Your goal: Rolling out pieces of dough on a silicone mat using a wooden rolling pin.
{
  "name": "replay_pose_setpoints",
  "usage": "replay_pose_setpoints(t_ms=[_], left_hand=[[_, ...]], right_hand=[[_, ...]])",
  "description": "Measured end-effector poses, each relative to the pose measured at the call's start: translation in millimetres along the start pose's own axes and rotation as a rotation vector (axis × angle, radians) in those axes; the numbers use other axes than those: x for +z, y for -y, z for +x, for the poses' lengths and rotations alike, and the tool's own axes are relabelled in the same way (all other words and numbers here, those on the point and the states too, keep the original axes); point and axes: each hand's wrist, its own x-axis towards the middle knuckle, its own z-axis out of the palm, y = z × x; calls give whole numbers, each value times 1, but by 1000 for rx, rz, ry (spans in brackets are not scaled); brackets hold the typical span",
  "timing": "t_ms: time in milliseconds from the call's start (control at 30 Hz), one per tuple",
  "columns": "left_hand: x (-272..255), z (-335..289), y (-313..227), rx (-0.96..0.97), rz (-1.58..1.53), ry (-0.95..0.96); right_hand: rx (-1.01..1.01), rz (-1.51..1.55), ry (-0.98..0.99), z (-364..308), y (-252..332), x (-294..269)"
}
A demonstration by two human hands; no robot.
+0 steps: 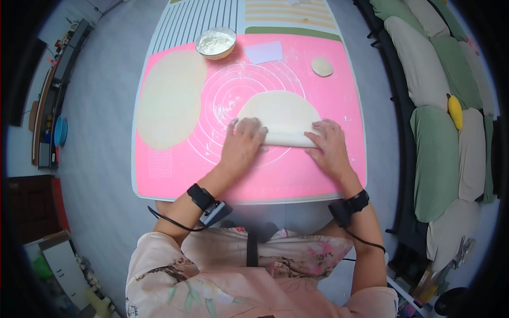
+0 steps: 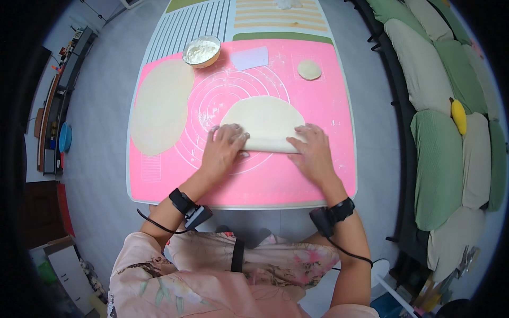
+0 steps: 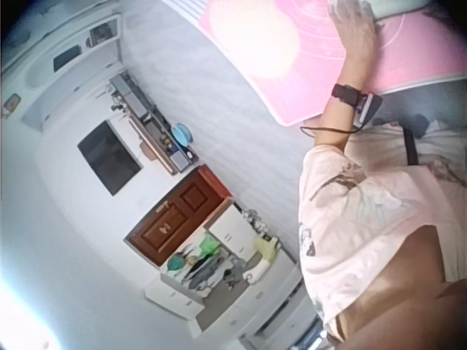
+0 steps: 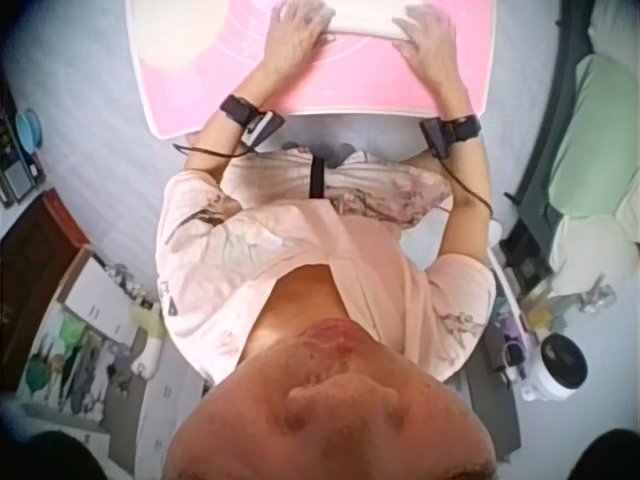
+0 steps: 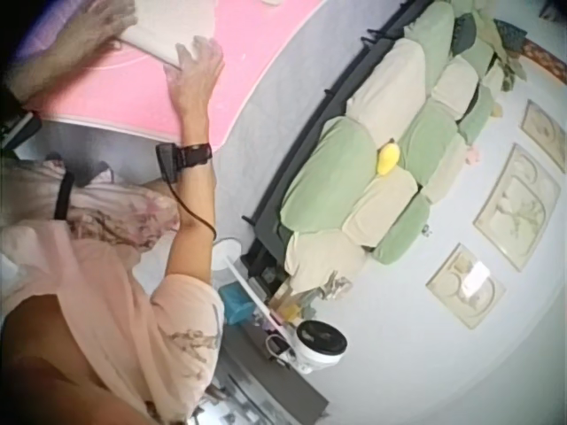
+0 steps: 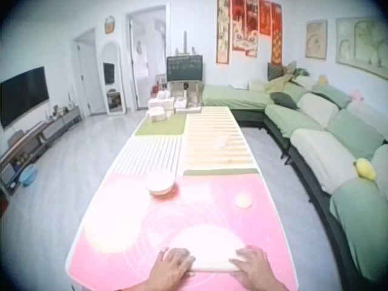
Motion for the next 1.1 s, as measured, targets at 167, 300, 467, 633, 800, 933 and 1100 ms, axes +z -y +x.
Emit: replay_pose_setpoints(t_ms=[167, 300, 467, 633, 800, 933, 1100], left_hand=[[37, -30, -42, 128, 90, 122], [24, -34, -60, -1, -260, 85], [22, 12, -48, -45, -258, 81], [4, -41, -73, -22, -395, 152], [33, 61, -14, -114, -143, 40], [33, 93, 20, 4, -127, -15], [15, -17, -25, 62, -283, 203]], right_hand=[[-92, 45, 69, -30, 61, 38], [-15, 65, 28, -40, 74, 39], [83, 66, 20, 11, 66, 39], [149, 122, 69, -47, 95, 49], [275, -144, -63, 54, 39, 58], [168, -117, -102, 92, 9, 58], [116, 7, 111, -11, 66, 43]])
